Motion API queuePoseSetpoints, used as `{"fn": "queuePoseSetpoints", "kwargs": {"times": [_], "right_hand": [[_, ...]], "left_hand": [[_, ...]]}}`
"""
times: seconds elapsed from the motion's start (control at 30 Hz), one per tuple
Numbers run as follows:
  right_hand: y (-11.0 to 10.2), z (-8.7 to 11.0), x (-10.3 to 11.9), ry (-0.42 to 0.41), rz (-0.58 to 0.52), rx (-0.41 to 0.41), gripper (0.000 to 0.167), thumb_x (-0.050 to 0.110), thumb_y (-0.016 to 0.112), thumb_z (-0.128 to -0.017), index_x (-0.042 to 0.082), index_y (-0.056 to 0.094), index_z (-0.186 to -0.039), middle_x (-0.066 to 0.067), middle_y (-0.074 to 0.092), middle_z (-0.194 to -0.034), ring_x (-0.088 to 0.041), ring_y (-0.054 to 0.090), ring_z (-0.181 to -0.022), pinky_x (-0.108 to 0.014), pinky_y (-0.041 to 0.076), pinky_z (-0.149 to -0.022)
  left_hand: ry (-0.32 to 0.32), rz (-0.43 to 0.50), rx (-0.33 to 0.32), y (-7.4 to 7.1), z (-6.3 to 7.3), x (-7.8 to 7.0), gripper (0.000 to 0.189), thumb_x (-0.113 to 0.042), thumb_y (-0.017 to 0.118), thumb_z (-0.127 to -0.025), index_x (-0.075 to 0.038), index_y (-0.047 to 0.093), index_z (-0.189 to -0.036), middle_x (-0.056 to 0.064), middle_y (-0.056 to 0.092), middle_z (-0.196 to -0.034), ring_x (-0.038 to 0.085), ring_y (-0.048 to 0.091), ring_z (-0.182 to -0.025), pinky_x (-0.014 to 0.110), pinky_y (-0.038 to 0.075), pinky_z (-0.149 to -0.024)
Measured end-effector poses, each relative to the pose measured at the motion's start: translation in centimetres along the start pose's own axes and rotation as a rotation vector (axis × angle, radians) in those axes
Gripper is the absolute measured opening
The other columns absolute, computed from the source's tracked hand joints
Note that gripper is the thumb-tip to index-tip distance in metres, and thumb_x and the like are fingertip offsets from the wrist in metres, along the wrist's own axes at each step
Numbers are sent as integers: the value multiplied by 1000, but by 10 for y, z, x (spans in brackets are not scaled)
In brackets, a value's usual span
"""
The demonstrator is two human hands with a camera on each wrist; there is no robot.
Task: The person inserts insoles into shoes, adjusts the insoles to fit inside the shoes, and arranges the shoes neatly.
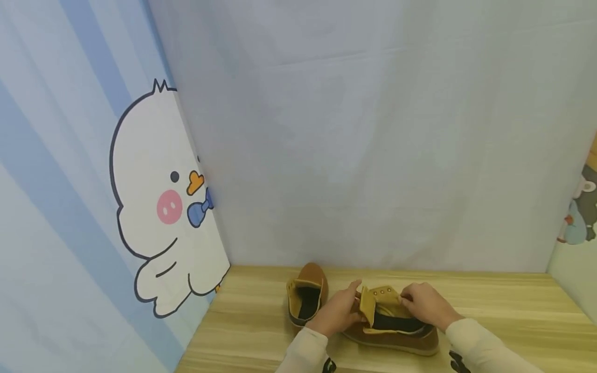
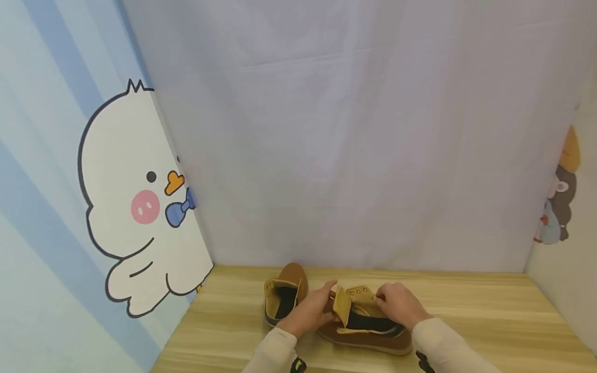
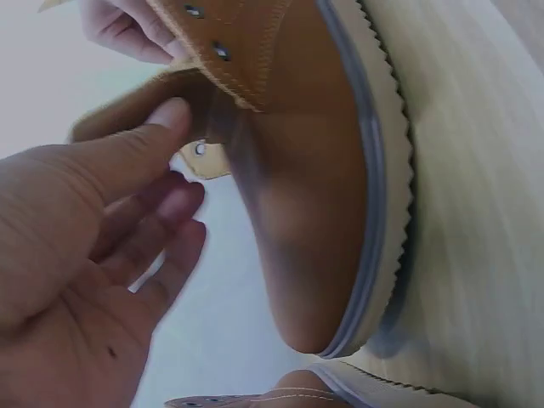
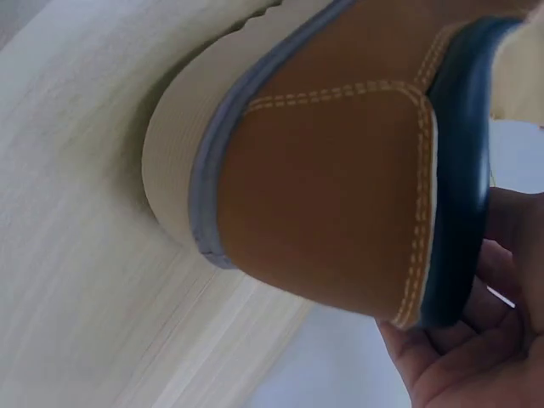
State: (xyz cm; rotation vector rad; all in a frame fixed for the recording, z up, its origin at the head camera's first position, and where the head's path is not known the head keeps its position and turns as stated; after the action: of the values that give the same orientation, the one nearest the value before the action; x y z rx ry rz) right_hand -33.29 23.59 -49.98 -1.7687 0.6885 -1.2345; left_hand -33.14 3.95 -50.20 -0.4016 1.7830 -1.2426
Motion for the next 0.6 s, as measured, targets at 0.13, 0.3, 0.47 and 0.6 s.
{"fn": "queuePoseSetpoints", "kwargs": {"times": [0.13, 0.3, 0.47, 0.6], "right_hand": [[-1, 1, -9, -20, -32, -10, 10, 10, 74, -92, 4, 80, -94, -7, 76, -90, -23, 71, -80, -41, 58, -72], [-4, 5, -15, -44, -39, -37, 11, 10, 75, -90, 2, 80, -95, -9, 76, -93, -28, 72, -84, -42, 59, -73], [-5, 7, -15, -55, -41, -49, 9, 7, 75, -89, 2, 80, -95, -11, 76, -94, -30, 72, -86, -42, 59, -73], [-5, 7, -16, -62, -27, -56, 8, 6, 75, -89, 3, 81, -94, -10, 76, -93, -30, 72, -87, -42, 59, -74]], "left_hand": [[85, -11, -25, 6, -2, -6, 43, -18, 79, -89, -10, 61, -127, -2, 71, -114, 5, 67, -98, 16, 51, -82], [92, -89, -29, 13, -2, -14, 29, -29, 77, -91, -18, 68, -117, -10, 69, -110, 0, 63, -95, 16, 50, -78], [127, -89, -16, 18, -3, -24, 27, -31, 76, -92, -17, 70, -115, -11, 69, -110, 0, 63, -97, 16, 50, -80], [173, -82, -16, 21, -4, -30, 23, -31, 72, -95, -17, 72, -114, -10, 69, -109, -2, 62, -94, 14, 50, -77]]}}
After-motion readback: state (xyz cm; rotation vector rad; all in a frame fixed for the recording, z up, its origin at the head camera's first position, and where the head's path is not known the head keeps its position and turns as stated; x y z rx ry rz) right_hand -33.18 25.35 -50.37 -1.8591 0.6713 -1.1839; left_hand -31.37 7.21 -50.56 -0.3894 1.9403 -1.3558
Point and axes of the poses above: each hand's wrist, its own z-axis away from the middle knuckle, its own y-axis out of the palm, x = y × z, the point moved 6 cm from there along -z, towards the middle knuckle
